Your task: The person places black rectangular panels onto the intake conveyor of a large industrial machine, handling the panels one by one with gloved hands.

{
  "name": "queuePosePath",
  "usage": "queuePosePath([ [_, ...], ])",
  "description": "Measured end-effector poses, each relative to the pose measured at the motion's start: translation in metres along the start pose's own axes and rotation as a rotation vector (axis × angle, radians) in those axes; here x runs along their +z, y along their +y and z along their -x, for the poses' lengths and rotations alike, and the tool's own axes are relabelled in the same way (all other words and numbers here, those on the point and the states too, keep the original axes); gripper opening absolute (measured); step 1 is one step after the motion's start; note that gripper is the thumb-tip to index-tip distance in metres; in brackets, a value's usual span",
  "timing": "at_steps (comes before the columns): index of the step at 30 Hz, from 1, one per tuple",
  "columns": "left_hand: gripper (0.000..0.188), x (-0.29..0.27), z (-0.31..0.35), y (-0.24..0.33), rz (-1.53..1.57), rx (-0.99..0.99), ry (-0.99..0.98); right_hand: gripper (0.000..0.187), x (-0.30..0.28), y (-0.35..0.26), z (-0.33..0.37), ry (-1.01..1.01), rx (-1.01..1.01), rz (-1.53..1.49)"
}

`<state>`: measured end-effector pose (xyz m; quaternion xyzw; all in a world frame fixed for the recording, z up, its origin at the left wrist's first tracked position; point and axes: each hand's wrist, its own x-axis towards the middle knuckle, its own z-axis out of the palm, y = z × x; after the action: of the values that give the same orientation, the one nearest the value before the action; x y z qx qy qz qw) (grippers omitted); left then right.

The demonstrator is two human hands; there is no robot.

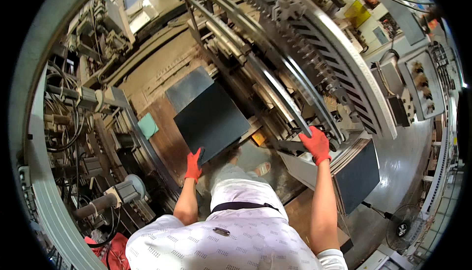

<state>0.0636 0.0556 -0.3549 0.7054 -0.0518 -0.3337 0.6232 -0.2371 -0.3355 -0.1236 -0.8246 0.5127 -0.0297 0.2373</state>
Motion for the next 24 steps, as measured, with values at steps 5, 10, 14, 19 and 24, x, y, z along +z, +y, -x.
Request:
queuePosePath([
  [5, 0.034, 0.078, 0.030, 0.141, 0.284, -0.126, -0.159, 0.036, 0.000, -0.034, 0.022, 0.374, -0.339, -0.171],
  [10, 0.027, 0.202, 0.046, 0.238, 0.433, -0.199, -0.306, 0.027, 0.078, -0.013, 0.009, 0.990, -0.081, -0.211],
  [14, 0.028, 0.259, 0.012, 0.210, 0.307, 0.013, -0.235, 0.036, 0.029, -0.059, -0.026, 0.523, 0.120, -0.305],
  [19, 0.026, 0.318, -0.024, 0.200, 0.298, 0.011, 0.067, 0.055, 0.039, -0.078, -0.055, 0.200, 0.097, -0.180],
  [24, 0.061, 0.351, -0.024, 0.216, 0.024, 0.020, 0.063, 0.051, 0.054, -0.056, -0.097, 0.306, 0.138, -0.400],
])
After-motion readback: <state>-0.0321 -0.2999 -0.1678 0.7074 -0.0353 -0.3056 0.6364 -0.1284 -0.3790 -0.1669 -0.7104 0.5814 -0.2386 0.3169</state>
